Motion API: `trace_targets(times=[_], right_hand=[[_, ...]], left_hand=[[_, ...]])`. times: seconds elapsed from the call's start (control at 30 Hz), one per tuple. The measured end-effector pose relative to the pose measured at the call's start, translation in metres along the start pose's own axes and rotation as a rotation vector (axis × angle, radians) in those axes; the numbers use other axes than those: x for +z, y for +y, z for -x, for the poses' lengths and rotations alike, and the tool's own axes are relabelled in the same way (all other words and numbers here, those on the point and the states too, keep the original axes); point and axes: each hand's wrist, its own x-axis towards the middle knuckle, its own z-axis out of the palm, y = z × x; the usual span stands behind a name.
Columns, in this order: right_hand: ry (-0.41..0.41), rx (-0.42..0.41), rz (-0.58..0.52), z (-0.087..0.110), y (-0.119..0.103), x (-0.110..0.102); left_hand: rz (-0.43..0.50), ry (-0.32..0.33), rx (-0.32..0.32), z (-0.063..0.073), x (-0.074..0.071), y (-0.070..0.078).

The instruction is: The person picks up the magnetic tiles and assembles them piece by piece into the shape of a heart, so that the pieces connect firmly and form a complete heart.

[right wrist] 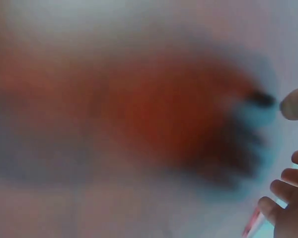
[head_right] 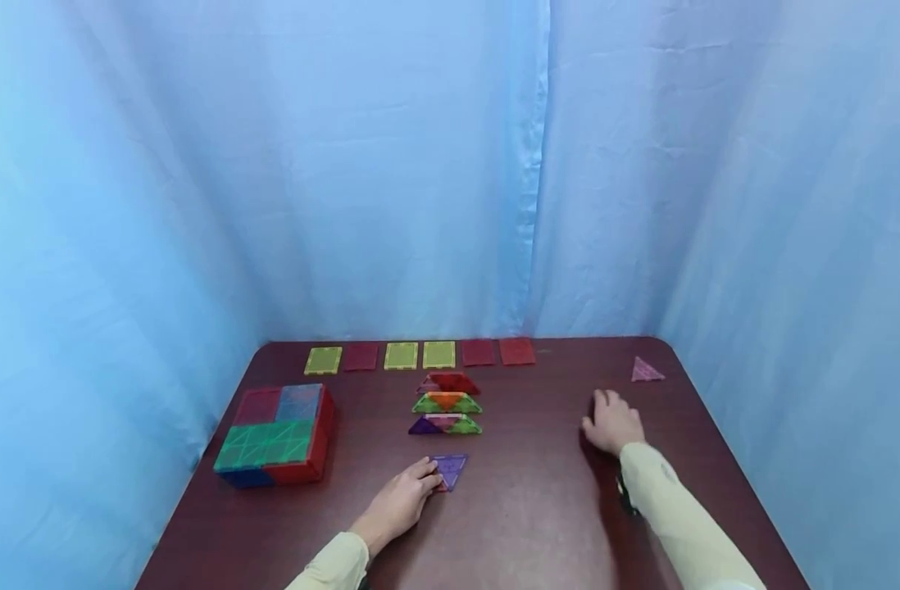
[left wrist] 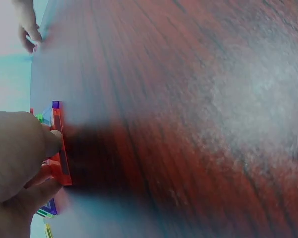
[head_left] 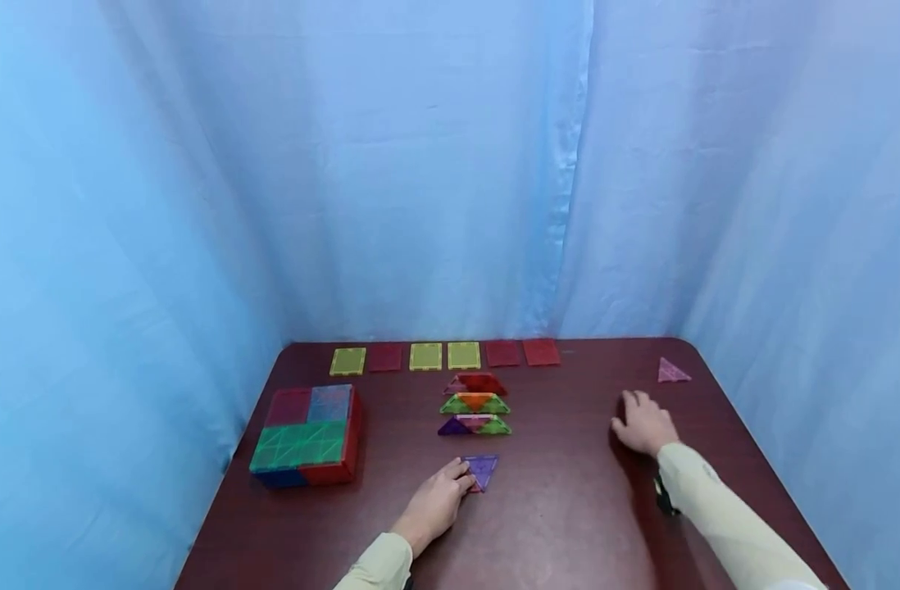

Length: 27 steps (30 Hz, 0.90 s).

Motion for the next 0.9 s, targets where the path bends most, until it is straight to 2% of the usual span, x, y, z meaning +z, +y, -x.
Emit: trace_targets(times=[0.1,0.23,0.33,0.43,0.53,0.67,0.8,0.9], right_hand=[[-0.078,0.124,-0.06,-0.026,0.031,-0.016],[-0.179,0.233,-0.149,-0.041,0.059,-0.035],[-0.23,0.281,-0.209,-0.048,0.071,-0.043],[-0.251,0.287,-0.259,-0.052,0.077,-0.042],[-0.272,0.276,-0.262,-0.049,0.077,-0.035],[-0.237,0.229,-0.168,-0.044,0.071,-0.027],[-0.115,0.081,-0.008,-0.035,0.051,-0.017],[-0.024,-0.033,0.051,-0.016,0.024,-0.005]], left_hand=[[-0.012,0.003,-0.017,0.0,-0.001,-0.003],[-0.004,-0.002,-0.028,-0.002,0.002,-0.003],[0.01,-0.007,-0.036,-0.002,0.004,-0.002],[0.021,0.004,-0.045,-0.002,0.005,-0.002],[0.026,0.017,-0.046,0.001,0.005,-0.001],[0.033,0.017,-0.044,0.001,0.004,-0.001],[0.018,0.022,-0.035,-0.002,0.004,-0.003],[0.006,0.038,-0.023,-0.003,0.005,-0.005]])
